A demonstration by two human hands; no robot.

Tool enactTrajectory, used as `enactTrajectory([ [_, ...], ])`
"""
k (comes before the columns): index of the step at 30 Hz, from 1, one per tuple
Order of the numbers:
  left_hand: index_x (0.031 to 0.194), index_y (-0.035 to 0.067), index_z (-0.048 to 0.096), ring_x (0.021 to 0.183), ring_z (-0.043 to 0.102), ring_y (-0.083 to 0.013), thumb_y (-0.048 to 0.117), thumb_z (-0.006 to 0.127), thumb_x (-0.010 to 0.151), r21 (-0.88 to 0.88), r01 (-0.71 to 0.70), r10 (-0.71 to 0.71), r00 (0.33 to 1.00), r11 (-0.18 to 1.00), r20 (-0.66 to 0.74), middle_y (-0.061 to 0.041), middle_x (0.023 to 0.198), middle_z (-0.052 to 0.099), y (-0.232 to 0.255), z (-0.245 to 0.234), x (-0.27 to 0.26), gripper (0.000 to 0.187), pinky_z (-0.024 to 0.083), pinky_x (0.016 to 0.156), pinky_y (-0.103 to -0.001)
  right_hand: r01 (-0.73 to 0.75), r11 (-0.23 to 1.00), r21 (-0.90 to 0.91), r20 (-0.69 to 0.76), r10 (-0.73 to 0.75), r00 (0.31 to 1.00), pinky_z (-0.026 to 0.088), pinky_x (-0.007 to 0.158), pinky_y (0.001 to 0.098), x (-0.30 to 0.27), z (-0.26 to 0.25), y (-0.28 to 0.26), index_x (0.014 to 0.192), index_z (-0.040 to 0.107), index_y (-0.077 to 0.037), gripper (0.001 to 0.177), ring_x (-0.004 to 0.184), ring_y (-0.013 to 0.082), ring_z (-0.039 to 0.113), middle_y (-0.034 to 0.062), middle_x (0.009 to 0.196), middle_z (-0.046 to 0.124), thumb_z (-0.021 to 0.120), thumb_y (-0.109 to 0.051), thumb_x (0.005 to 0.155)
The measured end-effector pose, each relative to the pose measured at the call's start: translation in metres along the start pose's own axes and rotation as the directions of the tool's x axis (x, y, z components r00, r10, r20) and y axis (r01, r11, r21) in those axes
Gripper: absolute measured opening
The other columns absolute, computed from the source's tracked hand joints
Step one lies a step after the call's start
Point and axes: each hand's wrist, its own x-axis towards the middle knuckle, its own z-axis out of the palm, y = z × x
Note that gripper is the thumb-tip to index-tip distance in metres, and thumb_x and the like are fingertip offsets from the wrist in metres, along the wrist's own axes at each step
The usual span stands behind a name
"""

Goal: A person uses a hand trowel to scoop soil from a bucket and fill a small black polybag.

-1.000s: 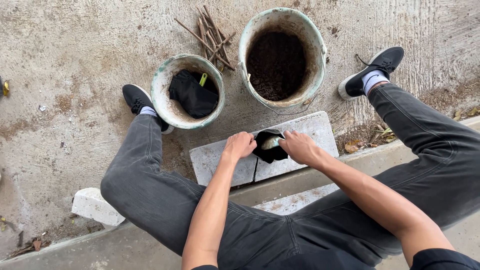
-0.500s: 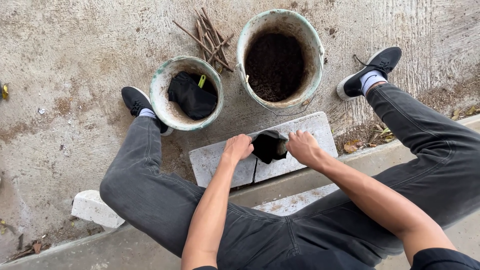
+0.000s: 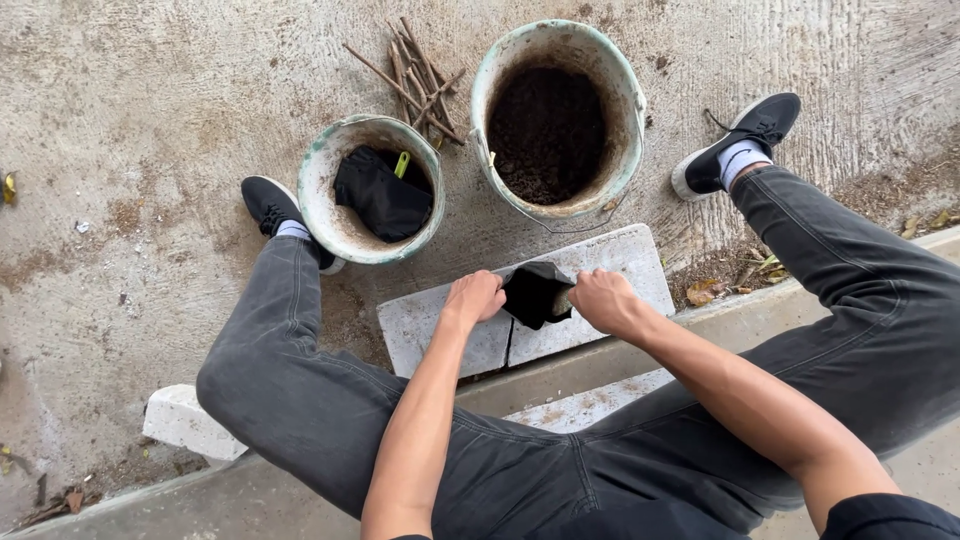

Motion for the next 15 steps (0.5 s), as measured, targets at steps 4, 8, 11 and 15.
enactTrajectory([
  [4,0.083,0.008,0.07,0.101,0.07,-0.0438,0.034,0.056,0.085,0.003,0.002,-0.002,1.0,1.0,0.008,-0.018,0.095,0.072,-0.002,0.002,0.001,0.03,0.057,0.085,-0.056,0.04,0.999,0.011,0.048,-0.04,0.998,0.062,0.065,0.0448,-0.01,-0.023,0.007,0.093,0.079,-0.007,0.022,0.086,0.035,0.076,0.0171,0.095,0.073,0.061,0.003,0.085],
  [8,0.081,0.008,0.069,0.101,0.07,-0.0436,0.034,0.056,0.085,-0.006,0.001,-0.001,1.0,1.0,0.011,-0.017,0.094,0.071,-0.003,0.007,0.004,0.03,0.056,0.085,-0.055,0.054,0.998,0.044,0.064,-0.057,0.996,0.064,0.068,0.0439,-0.008,-0.034,-0.006,0.094,0.078,-0.004,0.019,0.087,0.0341,0.076,0.0181,0.099,0.074,0.063,0.005,0.087],
  [11,0.082,0.008,0.069,0.101,0.07,-0.0431,0.035,0.056,0.086,0.001,-0.004,0.004,1.0,1.0,0.012,-0.017,0.094,0.071,-0.007,0.014,0.009,0.03,0.056,0.085,-0.055,0.095,0.99,0.107,0.001,-0.095,0.995,0.064,0.073,0.0483,-0.001,-0.038,-0.007,0.105,0.076,-0.004,0.028,0.094,0.0377,0.075,0.019,0.106,0.071,0.065,0.008,0.083],
  [15,0.082,0.008,0.069,0.101,0.07,-0.0443,0.034,0.057,0.086,-0.013,-0.012,0.012,1.0,1.0,0.007,-0.017,0.094,0.07,-0.009,0.015,0.01,0.029,0.056,0.084,-0.055,0.08,0.986,0.145,-0.09,-0.067,0.994,0.064,0.077,0.0499,0.002,-0.049,-0.006,0.121,0.072,-0.006,0.042,0.1,0.0403,0.073,0.0207,0.112,0.066,0.064,0.01,0.083],
])
